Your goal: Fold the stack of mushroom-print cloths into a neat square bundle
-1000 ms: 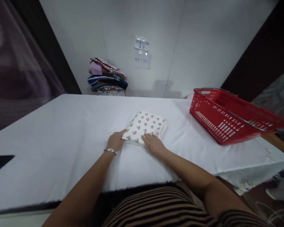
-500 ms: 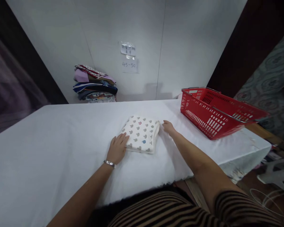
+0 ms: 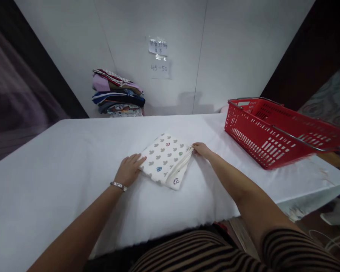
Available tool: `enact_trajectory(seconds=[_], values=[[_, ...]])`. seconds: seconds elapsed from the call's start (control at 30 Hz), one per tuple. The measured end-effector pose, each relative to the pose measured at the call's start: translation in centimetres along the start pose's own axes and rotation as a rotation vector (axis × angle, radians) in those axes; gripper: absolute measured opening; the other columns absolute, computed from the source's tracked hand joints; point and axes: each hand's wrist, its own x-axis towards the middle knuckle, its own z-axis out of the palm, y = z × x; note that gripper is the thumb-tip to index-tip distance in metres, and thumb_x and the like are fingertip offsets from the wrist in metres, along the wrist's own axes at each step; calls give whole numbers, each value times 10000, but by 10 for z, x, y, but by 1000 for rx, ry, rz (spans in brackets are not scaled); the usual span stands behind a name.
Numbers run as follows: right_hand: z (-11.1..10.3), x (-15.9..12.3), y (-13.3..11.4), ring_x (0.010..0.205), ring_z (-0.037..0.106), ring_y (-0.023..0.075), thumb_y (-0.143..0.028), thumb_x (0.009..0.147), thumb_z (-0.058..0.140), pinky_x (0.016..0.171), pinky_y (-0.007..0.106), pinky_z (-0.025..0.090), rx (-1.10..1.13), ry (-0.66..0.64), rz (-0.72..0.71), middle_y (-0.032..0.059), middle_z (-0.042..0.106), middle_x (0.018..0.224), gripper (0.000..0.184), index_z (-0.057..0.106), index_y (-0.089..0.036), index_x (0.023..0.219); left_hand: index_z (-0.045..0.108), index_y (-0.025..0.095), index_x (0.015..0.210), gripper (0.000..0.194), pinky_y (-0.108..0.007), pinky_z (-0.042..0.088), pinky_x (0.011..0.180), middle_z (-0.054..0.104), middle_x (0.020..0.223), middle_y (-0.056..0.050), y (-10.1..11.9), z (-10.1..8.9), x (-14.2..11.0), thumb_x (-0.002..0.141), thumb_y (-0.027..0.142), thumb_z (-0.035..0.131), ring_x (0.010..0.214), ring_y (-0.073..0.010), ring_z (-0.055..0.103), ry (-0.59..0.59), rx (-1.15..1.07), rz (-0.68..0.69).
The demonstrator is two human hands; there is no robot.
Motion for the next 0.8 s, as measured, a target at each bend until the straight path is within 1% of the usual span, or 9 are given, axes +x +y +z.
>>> enact_trajectory(seconds=[0.07, 0.13, 0.23, 0.33, 0.43, 0.53, 0.6, 0.7, 0.8], values=[[-1, 5, 0, 665, 597, 124, -290, 799, 568, 552, 198, 450, -31, 31, -23, 76, 680, 886, 428, 566, -134, 1197, 493, 235, 1272, 512, -445, 283, 1028, 468, 1360, -81, 17, 1, -6, 766, 179, 438, 1262, -252, 393, 55, -20, -16], [-2, 12, -1, 729, 605, 132, -299, 781, 592, 619, 209, 461, -68, 40, -42, 65, 674, 943, 440, 575, -150, 1194, 472, 227, 1286, 531, -451, 256, 1044, 452, 1373, -84, 35, 2, -11, 756, 194, 456, 1275, -253, 379, 101, -44, -13], [0, 23, -7, 776, 607, 136, -279, 745, 631, 660, 202, 455, -126, 35, -62, 54, 670, 978, 407, 620, -160, 1134, 483, 213, 1276, 524, -453, 209, 1069, 477, 1353, -80, 54, 2, -13, 753, 192, 457, 1271, -247, 388, 133, -72, 63], [3, 29, -12, 722, 605, 140, -236, 711, 652, 627, 197, 442, -174, 14, -70, 65, 684, 883, 286, 686, -130, 975, 534, 195, 1223, 482, -448, 192, 1080, 529, 1303, -74, 67, -1, -6, 751, 160, 439, 1224, -234, 444, 155, -95, 162], [3, 31, -14, 671, 590, 133, -221, 701, 647, 595, 191, 424, -183, 7, -86, 57, 678, 759, 168, 704, -118, 821, 600, 196, 1126, 442, -411, 276, 1041, 611, 1199, -55, 82, -4, 2, 725, 118, 430, 1137, -214, 517, 168, -149, 198], [0, 31, -13, 622, 566, 107, -224, 711, 634, 569, 179, 411, -148, 12, -98, 32, 668, 713, 155, 695, -128, 816, 613, 189, 1105, 404, -381, 366, 966, 638, 1145, -60, 101, -1, 4, 739, 148, 445, 1091, -214, 541, 200, -208, 109], [-2, 30, -10, 563, 538, 93, -233, 728, 621, 535, 179, 404, -119, 6, -80, 23, 656, 673, 164, 689, -123, 830, 612, 193, 1108, 408, -398, 380, 944, 629, 1157, -69, 114, 2, 1, 726, 161, 474, 1094, -236, 533, 166, -215, 69], [-7, 27, -8, 525, 509, 82, -285, 762, 607, 503, 177, 398, -75, -25, -49, 24, 646, 662, 198, 680, -120, 846, 610, 213, 1115, 476, -435, 345, 972, 603, 1201, -69, 126, 8, -5, 658, 125, 515, 1128, -267, 501, 71, -193, 87], [-13, 23, -9, 560, 522, 83, -417, 797, 573, 511, 174, 412, -39, -73, -50, 36, 656, 725, 304, 675, -135, 842, 580, 202, 1165, 508, -454, 290, 1021, 570, 1249, -76, 129, 7, -12, 663, 147, 525, 1176, -278, 464, 68, -178, 102]])
